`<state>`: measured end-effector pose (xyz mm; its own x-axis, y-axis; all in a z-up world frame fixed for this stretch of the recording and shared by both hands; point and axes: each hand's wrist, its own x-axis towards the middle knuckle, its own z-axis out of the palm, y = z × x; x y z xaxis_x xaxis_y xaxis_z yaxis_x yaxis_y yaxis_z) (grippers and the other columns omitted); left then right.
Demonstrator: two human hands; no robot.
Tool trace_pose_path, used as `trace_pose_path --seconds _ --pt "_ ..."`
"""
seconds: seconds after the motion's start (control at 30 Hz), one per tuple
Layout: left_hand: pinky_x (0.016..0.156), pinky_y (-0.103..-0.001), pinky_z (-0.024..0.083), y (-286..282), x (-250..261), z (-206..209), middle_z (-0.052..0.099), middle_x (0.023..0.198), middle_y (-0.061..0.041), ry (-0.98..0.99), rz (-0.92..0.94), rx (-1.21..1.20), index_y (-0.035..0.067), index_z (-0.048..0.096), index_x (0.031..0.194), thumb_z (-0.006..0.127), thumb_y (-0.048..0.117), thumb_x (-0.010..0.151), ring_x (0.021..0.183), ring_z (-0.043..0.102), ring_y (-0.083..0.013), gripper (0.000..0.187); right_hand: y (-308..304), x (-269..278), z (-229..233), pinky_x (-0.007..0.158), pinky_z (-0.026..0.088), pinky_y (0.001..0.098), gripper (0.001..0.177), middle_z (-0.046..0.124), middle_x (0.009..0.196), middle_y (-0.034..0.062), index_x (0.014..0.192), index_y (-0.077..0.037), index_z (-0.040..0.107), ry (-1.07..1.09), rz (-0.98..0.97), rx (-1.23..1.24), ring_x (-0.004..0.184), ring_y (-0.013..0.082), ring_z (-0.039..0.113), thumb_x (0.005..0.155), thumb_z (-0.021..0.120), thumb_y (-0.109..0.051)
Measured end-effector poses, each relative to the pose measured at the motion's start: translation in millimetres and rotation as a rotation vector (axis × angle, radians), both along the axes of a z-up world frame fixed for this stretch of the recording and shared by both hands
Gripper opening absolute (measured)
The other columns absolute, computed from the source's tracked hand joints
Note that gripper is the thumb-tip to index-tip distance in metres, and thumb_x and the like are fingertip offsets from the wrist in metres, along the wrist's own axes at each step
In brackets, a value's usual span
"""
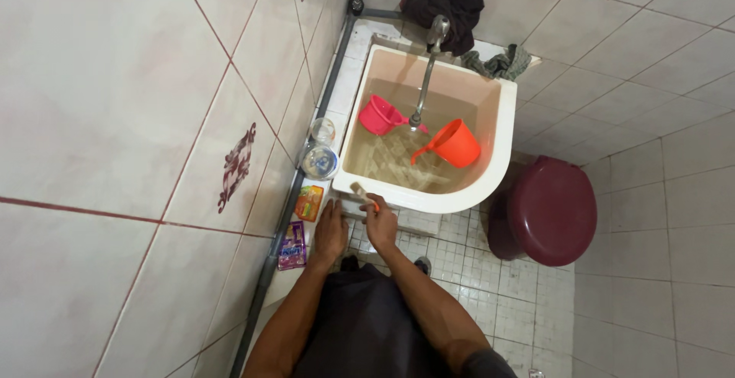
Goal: The person scrubs the rim and upper interior of a white bathtub using a small brush. The bathtub contains water and two plastic cups. The person repeatedly scrubs the same sections of the tub rim and upper wall.
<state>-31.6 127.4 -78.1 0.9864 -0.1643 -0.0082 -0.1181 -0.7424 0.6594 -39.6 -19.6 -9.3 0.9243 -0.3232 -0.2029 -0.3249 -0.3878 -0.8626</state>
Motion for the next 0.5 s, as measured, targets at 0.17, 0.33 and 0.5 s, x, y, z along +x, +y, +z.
trace_pose_path --seconds 0.17,0.33,0.5 --pt "0.115 -0.048 0.036 -4.6 1.7 3.4 0.04 0.155 -0.028 0.101 -0.003 -0.004 0.0 0.042 0.149 0.062 0.012 0.092 0.141 0.041 -0.0433 0.062 -7.2 -5.2 8.0 0.066 0.058 0.0349 0.031 0.081 0.094 0.0044 0.128 -0.016 0.064 0.035 -0.087 -0.056 0.067 0.0189 0.077 0.101 0.047 -0.021" --pt "0.117 -0.047 0.037 -6.4 2.6 2.3 0.041 0.156 -0.025 0.076 -0.028 0.028 0.001 0.043 0.151 0.059 0.012 0.093 0.144 0.041 -0.0411 0.061 9.1 5.5 1.0 0.067 0.058 0.0364 0.032 0.081 0.097 0.0094 0.131 -0.016 0.062 -0.015 0.002 -0.043 0.068 0.0219 0.077 0.102 0.051 -0.024" --pt "0.116 -0.047 0.037 -4.2 0.3 5.0 0.039 0.157 -0.026 0.095 -0.045 0.019 0.003 0.042 0.151 0.058 0.016 0.096 0.144 0.039 -0.042 0.059 20.1 19.1 -8.1 0.069 0.06 0.036 0.033 0.078 0.106 0.0131 0.135 -0.015 0.058 -0.041 0.134 0.098 0.071 0.0222 0.077 0.105 0.051 -0.025"
